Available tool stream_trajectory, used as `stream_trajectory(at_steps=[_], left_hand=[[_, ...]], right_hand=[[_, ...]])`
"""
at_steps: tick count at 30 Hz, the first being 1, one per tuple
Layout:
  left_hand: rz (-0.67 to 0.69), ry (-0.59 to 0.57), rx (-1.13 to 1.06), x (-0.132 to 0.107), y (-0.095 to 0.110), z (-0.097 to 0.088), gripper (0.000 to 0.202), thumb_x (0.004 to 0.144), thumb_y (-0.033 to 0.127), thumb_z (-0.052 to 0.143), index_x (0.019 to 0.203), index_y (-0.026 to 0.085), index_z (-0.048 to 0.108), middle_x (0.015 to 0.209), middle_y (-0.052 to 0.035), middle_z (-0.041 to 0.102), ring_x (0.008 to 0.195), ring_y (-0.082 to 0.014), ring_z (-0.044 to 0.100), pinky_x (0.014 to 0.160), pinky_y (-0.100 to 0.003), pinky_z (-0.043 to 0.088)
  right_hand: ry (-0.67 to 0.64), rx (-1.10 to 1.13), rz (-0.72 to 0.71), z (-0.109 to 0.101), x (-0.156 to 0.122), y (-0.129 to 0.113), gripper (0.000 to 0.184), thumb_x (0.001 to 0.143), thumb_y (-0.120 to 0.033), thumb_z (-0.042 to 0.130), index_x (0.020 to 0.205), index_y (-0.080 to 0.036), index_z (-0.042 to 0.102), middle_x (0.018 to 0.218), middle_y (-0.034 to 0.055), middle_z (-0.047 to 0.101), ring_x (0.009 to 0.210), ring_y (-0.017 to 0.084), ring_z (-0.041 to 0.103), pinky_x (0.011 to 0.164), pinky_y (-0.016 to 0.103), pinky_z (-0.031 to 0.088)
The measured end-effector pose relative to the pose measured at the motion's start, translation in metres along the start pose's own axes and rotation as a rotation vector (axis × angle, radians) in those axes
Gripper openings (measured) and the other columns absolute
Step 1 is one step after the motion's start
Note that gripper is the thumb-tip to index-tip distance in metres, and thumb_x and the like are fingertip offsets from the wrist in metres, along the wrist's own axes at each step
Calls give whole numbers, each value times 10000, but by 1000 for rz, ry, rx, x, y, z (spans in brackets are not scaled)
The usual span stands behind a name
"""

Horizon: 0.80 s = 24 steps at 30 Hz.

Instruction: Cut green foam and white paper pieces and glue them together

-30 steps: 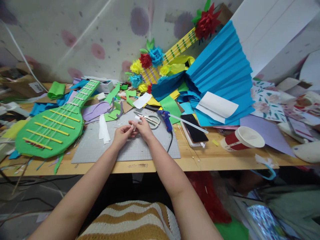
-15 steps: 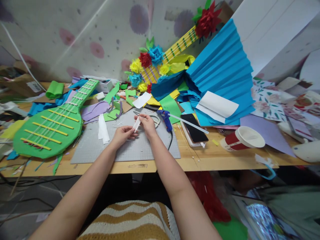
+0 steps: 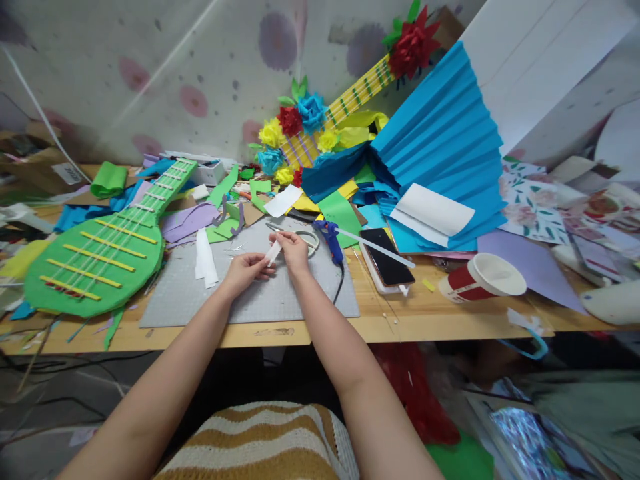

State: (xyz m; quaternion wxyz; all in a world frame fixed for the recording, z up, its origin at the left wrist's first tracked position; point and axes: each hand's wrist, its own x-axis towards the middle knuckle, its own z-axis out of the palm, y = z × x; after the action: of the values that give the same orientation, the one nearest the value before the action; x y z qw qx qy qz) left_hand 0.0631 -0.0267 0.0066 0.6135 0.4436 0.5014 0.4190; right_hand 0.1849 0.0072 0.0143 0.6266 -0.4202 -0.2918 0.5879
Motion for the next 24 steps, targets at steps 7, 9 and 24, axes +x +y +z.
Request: stream_trajectory(at_steps=[7, 9, 24], left_hand=[[-6, 0, -2, 0, 3, 1, 362, 588, 371, 740, 802, 101, 629, 728, -75, 682, 618, -149, 654, 525, -224, 501], [-8, 3, -12, 0, 3, 2, 362, 589, 357, 737, 821, 105, 621, 736, -68, 678, 629, -147, 653, 528, -223, 501], [327, 201, 450, 12, 24, 14, 273, 637, 296, 684, 858, 166, 591, 852, -61, 644, 803, -174, 597, 753, -300, 449]], right_hand=[[48, 70, -14, 2, 1, 3, 140, 637, -222, 671, 736, -156, 596, 667, 14, 674, 764, 163, 661, 798, 344, 526], [45, 61, -13, 3, 1, 2, 149, 640, -236, 675, 744, -162, 598, 678, 16, 678, 776, 166, 660, 789, 346, 529], [-37, -86, -90, 3, 1, 2, 220, 596, -310, 665, 758, -167, 627, 783, 41, 702, 863, 169, 640, 850, 315, 465]])
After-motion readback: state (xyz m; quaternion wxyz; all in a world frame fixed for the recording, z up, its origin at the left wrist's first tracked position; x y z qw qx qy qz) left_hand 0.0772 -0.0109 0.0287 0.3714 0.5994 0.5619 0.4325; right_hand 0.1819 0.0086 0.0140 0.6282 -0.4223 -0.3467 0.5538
